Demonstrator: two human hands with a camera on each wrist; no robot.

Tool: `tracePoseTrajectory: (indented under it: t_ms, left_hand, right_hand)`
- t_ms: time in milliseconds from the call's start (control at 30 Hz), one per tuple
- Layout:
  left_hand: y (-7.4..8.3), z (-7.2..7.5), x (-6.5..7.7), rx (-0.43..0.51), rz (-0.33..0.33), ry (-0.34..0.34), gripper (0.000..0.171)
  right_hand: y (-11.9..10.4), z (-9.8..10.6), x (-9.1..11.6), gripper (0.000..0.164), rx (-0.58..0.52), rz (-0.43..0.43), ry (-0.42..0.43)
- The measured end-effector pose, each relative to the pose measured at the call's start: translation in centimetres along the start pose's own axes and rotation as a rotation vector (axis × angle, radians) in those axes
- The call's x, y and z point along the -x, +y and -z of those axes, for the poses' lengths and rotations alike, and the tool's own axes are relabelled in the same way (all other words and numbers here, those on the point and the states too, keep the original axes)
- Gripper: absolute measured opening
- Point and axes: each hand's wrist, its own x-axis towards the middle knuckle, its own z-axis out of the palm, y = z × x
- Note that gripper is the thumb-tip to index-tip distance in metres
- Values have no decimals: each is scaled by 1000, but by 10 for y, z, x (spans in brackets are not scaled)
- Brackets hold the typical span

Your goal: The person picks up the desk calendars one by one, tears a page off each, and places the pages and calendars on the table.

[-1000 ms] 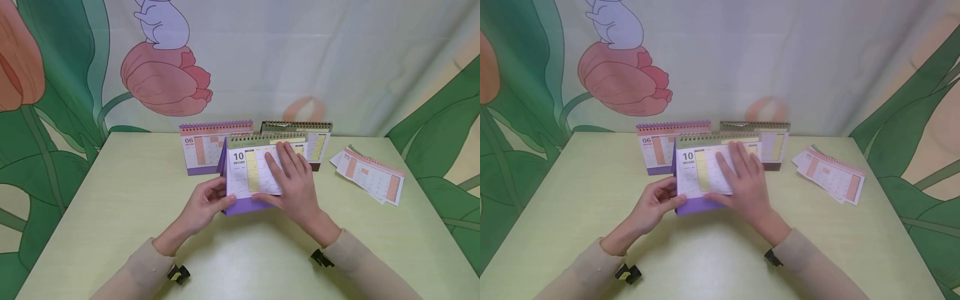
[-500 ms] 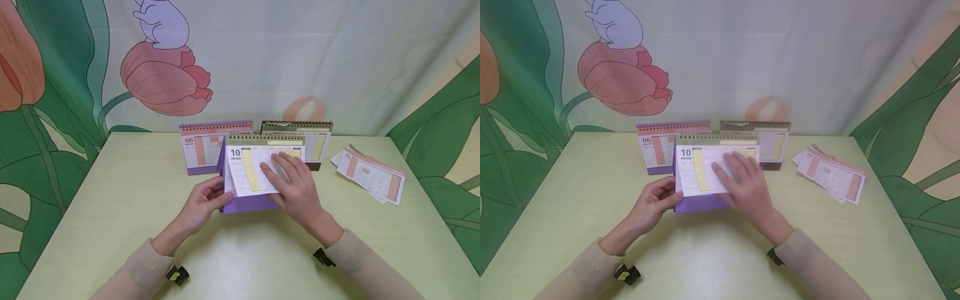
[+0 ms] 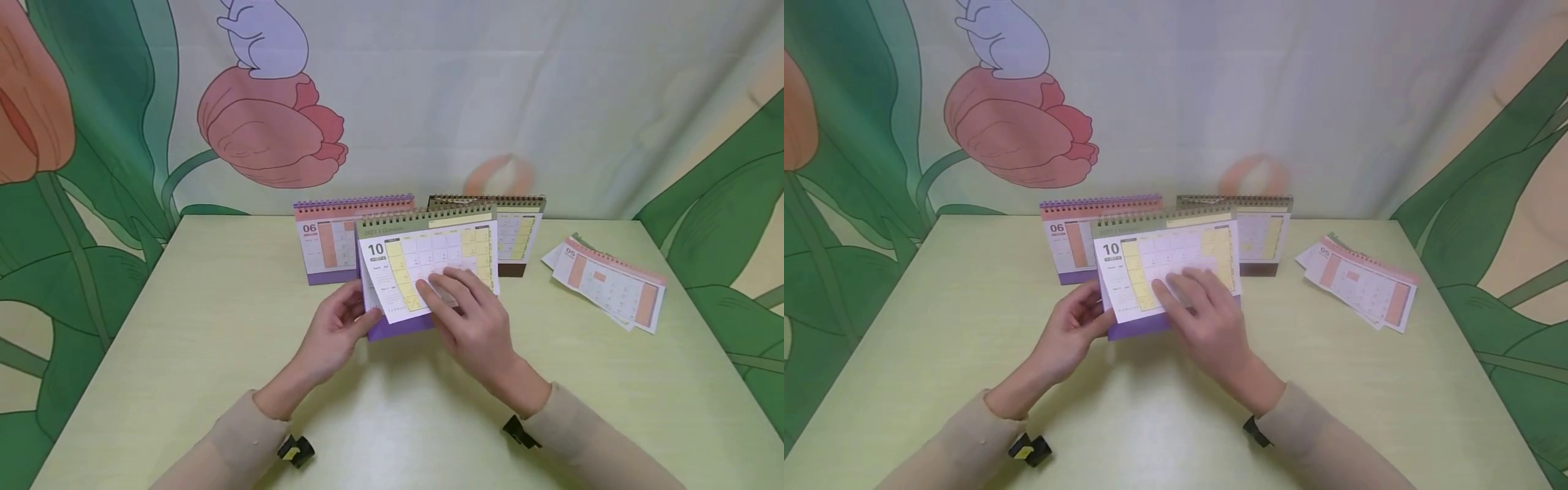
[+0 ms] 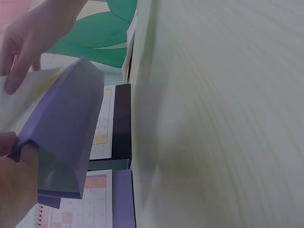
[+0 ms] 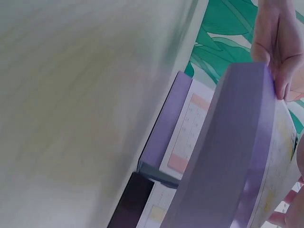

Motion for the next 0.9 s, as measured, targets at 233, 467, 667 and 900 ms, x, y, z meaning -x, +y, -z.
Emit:
tracePoseTrajectory:
  t_ms: [233, 467, 667, 900]
  left_hand:
    - [1, -3, 0, -60, -26, 48, 43]
    - [2, -4, -2, -84, -26, 62, 42]
    - [2, 1, -3, -148, 8, 79, 39]
    - [4, 7, -5, -131, 39, 91, 40]
  right_hand:
    - [-8, -1, 2, 28, -19, -63, -8]
    - [-10, -4, 4, 29, -88, -125, -46]
    - [-12, -7, 4, 35, -222, -190, -12]
    - [-11, -8, 2, 33, -299, -272, 11]
